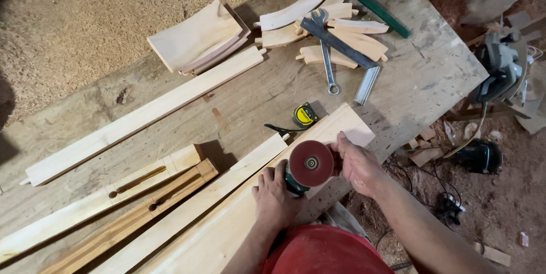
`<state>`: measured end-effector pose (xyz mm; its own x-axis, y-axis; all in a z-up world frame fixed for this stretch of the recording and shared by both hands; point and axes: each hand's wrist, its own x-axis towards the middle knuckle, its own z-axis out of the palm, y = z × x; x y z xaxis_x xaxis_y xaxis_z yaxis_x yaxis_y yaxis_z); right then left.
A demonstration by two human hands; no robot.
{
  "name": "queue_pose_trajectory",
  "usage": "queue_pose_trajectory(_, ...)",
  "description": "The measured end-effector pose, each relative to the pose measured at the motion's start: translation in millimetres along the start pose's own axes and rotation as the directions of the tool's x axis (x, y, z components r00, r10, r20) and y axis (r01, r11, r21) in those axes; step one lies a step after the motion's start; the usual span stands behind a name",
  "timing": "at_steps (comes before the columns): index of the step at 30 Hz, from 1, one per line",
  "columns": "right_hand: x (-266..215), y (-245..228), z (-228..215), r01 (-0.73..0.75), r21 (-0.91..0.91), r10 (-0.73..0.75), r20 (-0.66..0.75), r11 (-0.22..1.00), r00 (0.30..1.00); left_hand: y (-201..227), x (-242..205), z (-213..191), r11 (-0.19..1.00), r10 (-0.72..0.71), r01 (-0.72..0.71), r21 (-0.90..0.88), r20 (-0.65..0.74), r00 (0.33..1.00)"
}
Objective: The person attaches a sanding disc to an orbital sander and then sands the surface of several wooden planks on a workbench. The person moves the sander back and forth along the length of the wood pieces.
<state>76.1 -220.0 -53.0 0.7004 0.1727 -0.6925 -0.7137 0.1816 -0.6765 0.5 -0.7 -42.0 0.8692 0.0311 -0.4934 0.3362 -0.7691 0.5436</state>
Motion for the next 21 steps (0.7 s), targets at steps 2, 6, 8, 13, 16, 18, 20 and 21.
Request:
queue_pose_trajectory(2, -2.4, -0.9, 1.5, 0.001, 0.055, -0.004, 0.06, 0.998, 0.998, 1.2, -0.2, -0.3, 1.0, 0.0, 0.0, -0.006, -0.01, 1.0)
queue_pose_trajectory(6, -6.8, -3.3, 8.0, -0.01, 0.118, -0.006, 0.138, 0.993, 0.99, 2.2, -0.8, -1.1, 1.0, 0.001, -0.002, -0.011, -0.013, 1.0)
queue_pose_trajectory(8, -8.2, -4.0, 11.3, -0.021, 0.119, 0.003, 0.155, 0.993, 0.988, 2.8, -0.8, -1.6, 1.0, -0.002, 0.002, -0.005, -0.014, 1.0)
queue_pose_trajectory(13, -10.7, -2.8, 13.7, -0.028, 0.114, 0.011, 0.149, 0.993, 0.989, 3.6, -2.1, -3.3, 1.0, -0.008, 0.008, -0.007, -0.006, 1.0)
queue_pose_trajectory(16, -12.2, -2.3, 12.6, -0.038, 0.138, 0.014, 0.17, 0.99, 0.985, 4.2, -2.1, -3.9, 1.0, -0.008, 0.008, -0.009, -0.005, 1.0)
queue_pose_trajectory(18, -13.6, -1.6, 12.9, -0.03, 0.141, 0.005, 0.175, 0.989, 0.985, 4.0, -2.6, -4.0, 1.0, 0.001, -0.002, -0.013, -0.01, 1.0)
queue_pose_trajectory(20, -14.4, -1.9, 13.4, -0.047, 0.101, 0.037, 0.097, 0.994, 0.995, 3.6, -2.5, -4.0, 1.0, 0.008, -0.008, -0.009, -0.017, 1.0)
queue_pose_trajectory(21, -14.6, -1.8, 13.5, -0.057, 0.081, 0.052, 0.058, 0.995, 0.997, 3.4, -2.4, -3.9, 1.0, 0.012, -0.012, -0.007, -0.02, 1.0)
